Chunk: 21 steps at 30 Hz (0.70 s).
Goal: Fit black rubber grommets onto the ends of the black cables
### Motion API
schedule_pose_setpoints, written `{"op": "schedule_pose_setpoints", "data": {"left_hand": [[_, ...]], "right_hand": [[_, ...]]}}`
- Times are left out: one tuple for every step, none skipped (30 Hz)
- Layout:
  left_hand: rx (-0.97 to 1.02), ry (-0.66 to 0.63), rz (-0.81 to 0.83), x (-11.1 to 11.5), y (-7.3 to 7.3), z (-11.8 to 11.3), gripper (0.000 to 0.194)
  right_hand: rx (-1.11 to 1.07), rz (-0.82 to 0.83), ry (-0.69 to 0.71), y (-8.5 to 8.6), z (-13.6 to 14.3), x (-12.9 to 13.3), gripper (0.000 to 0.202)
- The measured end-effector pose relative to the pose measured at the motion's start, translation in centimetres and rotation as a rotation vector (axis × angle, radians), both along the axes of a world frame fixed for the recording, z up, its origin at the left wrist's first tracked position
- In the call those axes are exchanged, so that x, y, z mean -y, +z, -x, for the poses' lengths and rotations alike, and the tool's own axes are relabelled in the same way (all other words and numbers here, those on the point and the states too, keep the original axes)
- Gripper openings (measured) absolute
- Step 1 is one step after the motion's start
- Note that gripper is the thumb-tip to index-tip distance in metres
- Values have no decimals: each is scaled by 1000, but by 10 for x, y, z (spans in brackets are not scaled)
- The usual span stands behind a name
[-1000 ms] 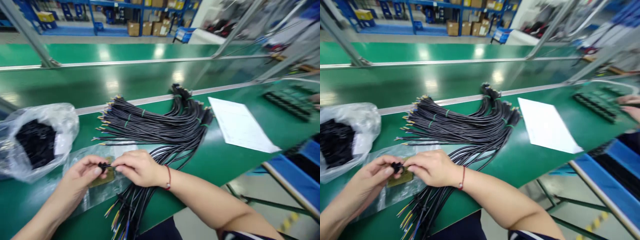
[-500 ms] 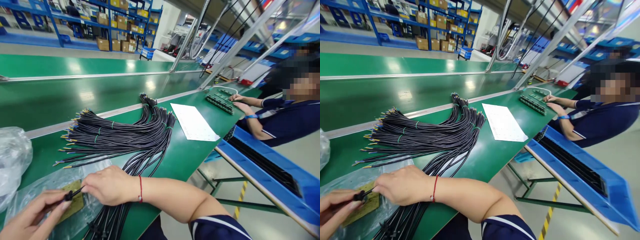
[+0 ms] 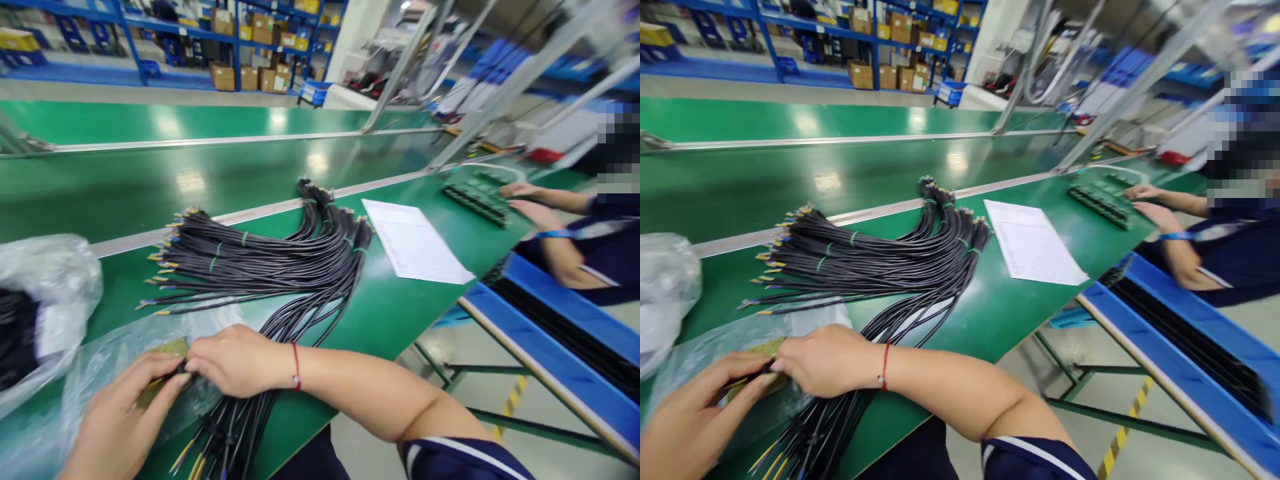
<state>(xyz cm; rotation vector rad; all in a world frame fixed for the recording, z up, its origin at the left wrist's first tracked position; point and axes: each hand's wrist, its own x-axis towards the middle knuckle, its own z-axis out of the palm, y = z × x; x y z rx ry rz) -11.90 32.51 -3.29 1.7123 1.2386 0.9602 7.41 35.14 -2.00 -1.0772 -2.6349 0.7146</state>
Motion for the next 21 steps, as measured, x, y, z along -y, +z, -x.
{"op": "schedule_pose_setpoints", "data": {"left_hand": [[-81, 6, -55, 1, 5, -3, 8], [-147, 4, -73, 1, 9, -5, 3], [-184, -1, -64, 0, 13, -6, 4], [-206, -18, -35, -1, 17, -4, 6], [-204, -33, -12, -3, 20, -2, 13], [-182, -53, 17, -4, 24, 1, 23], [-158, -86, 55, -5, 27, 4, 29], [-134, -125, 93, -6, 31, 6, 31], [-121, -163, 133, -6, 34, 8, 28], [-123, -193, 159, -6, 36, 8, 21], [-136, -207, 163, -5, 37, 8, 16], [-157, -208, 150, -4, 38, 8, 13], [-183, -202, 122, -4, 37, 7, 11], [-208, -193, 85, -3, 36, 6, 10], [-231, -193, 44, -2, 34, 6, 9], [-253, -202, 2, -1, 32, 5, 8], [-277, -217, -44, -1, 30, 5, 8], [-301, -231, -98, -1, 28, 6, 9], [-328, -246, -154, -1, 27, 7, 10], [-355, -261, -201, -1, 26, 8, 12], [-373, -276, -234, -1, 26, 8, 14]], "right_hand": [[-15, -11, -3, 0, 1, 2, 24], [-40, -18, -5, -1, 1, 4, 23], [-84, -27, -16, -1, 0, 5, 22], [-143, -38, -35, -2, -1, 5, 21], [-206, -66, -52, -2, -2, 5, 20], [-266, -102, -60, -3, -4, 4, 19], [-313, -144, -57, -4, -5, 3, 19], [-347, -190, -46, -5, -6, 3, 18], [-365, -231, -31, -6, -8, 3, 18], [-372, -265, -17, -6, -8, 4, 18], [-369, -291, -4, -7, -9, 5, 18], [-358, -309, 6, -8, -9, 6, 18], [-344, -324, 11, -9, -9, 8, 18], [-325, -332, 13, -9, -8, 9, 18], [-305, -328, 16, -9, -8, 10, 19], [-288, -301, 17, -9, -7, 10, 20], [-281, -244, 17, -8, -7, 11, 21], [-286, -160, 15, -6, -7, 11, 21], [-296, -57, 12, -3, -8, 11, 21], [-309, 53, 12, -1, -9, 11, 21], [-321, 159, 17, 1, -10, 10, 22]]}}
